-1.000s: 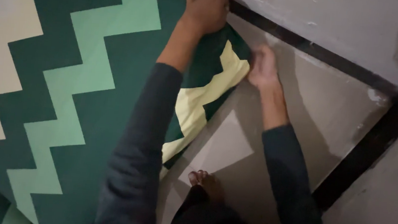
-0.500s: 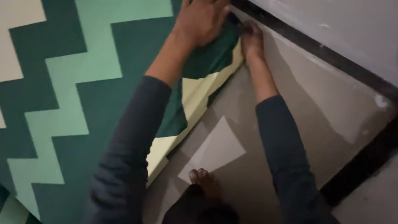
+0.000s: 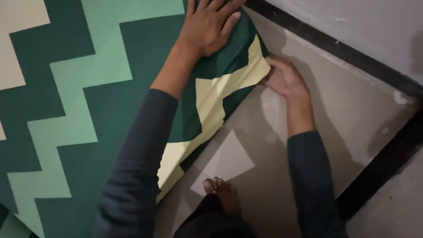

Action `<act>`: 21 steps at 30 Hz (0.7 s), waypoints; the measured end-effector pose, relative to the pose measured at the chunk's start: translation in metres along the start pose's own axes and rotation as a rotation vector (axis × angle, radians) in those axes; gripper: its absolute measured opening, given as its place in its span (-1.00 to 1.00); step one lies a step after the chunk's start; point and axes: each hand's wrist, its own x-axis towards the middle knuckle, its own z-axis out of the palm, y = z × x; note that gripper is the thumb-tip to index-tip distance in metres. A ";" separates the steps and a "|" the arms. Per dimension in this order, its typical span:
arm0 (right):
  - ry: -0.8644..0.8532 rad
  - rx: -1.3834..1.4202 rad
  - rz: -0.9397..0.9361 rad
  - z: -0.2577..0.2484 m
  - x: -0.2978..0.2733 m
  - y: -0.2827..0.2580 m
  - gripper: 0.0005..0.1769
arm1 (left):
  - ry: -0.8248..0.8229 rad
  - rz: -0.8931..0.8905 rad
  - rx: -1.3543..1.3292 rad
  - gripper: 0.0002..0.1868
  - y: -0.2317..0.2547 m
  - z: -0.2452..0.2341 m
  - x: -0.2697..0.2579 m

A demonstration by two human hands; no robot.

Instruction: The recorder is seen putting a sheet on a mattress and arranging pillows.

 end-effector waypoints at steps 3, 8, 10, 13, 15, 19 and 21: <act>-0.010 -0.243 -0.015 0.036 -0.020 -0.019 -0.54 | 0.015 0.002 0.002 -0.60 0.002 -0.001 -0.003; 0.406 -0.977 0.075 0.055 0.019 -0.022 -0.39 | -0.013 -0.012 0.009 -0.59 0.008 -0.007 -0.006; 0.499 -1.260 -0.179 0.036 0.048 -0.001 -0.41 | -0.016 -0.019 0.046 -0.56 0.009 -0.005 -0.015; 0.522 -1.342 -0.265 0.054 0.060 0.007 -0.44 | -0.044 -0.058 0.049 -0.52 0.015 -0.013 -0.026; 0.539 -1.399 -0.285 0.058 0.050 0.000 -0.47 | -0.004 -0.056 0.068 -0.50 0.015 -0.011 -0.036; 0.675 -1.564 -0.337 0.071 0.006 -0.009 -0.45 | 0.070 -0.086 0.087 -0.46 0.023 -0.009 -0.051; 0.543 -1.149 -0.168 0.059 -0.007 -0.007 -0.52 | 0.074 -0.102 0.080 -0.45 0.029 -0.014 -0.061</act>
